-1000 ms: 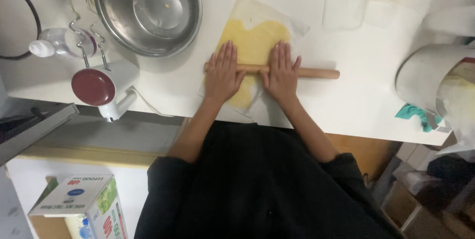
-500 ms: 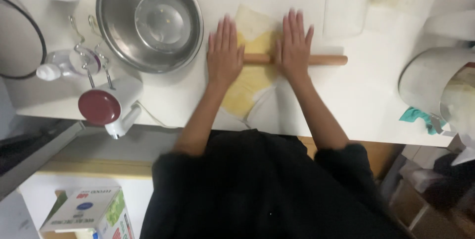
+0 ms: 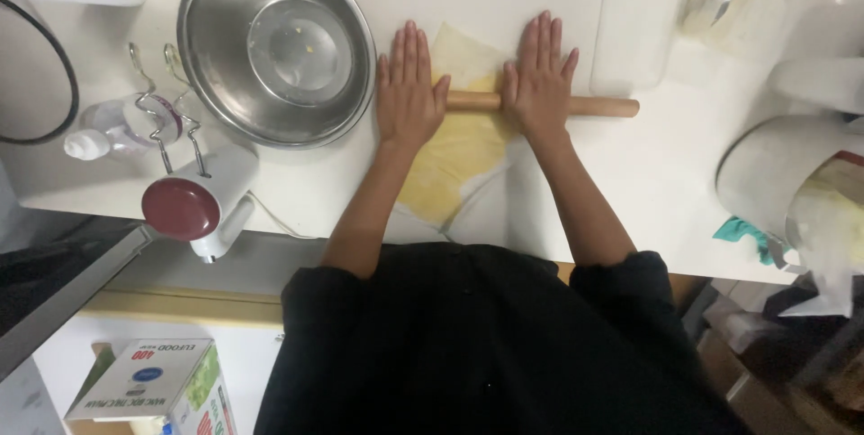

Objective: Place dough on parchment paper and roll it out flat using a rolling pin.

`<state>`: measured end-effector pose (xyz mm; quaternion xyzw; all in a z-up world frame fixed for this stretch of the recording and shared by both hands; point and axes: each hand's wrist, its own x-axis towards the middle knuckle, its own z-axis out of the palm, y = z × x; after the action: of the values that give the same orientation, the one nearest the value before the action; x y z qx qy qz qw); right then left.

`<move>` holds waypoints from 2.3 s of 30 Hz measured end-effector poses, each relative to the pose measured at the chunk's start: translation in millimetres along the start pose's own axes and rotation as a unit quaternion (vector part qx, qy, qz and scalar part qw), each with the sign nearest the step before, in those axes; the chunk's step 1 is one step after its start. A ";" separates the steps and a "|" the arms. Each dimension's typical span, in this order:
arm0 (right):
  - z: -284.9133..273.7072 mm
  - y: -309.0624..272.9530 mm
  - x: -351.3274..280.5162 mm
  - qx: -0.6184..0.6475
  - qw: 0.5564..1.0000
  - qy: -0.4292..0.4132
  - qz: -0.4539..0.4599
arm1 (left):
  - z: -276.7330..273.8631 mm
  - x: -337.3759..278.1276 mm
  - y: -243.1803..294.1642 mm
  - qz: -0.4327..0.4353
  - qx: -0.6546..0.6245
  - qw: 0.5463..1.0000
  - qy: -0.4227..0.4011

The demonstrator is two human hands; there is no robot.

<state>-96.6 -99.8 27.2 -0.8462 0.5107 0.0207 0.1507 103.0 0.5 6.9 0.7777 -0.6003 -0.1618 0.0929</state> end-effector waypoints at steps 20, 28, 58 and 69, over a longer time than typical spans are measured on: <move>-6.2 47.5 -81.7 0.069 0.985 0.080 -0.138 | 24.9 -129.2 33.8 0.167 -0.013 0.985 -0.039; -26.5 65.8 -147.3 0.152 0.980 0.095 -0.082 | 40.3 -113.2 -10.2 0.470 -0.034 0.878 -0.084; -8.8 66.3 -47.0 -0.014 0.998 -0.034 -0.050 | 9.7 -37.3 54.5 0.016 -0.009 1.000 -0.023; 5.5 74.2 -98.0 0.118 0.976 0.084 -0.166 | 79.3 -132.3 50.5 0.284 0.034 0.958 -0.026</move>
<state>-207.3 -46.2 23.1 -0.8941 0.3732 -0.1356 0.2073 -1.5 118.6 -31.3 0.5735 -0.8037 -0.1286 0.0929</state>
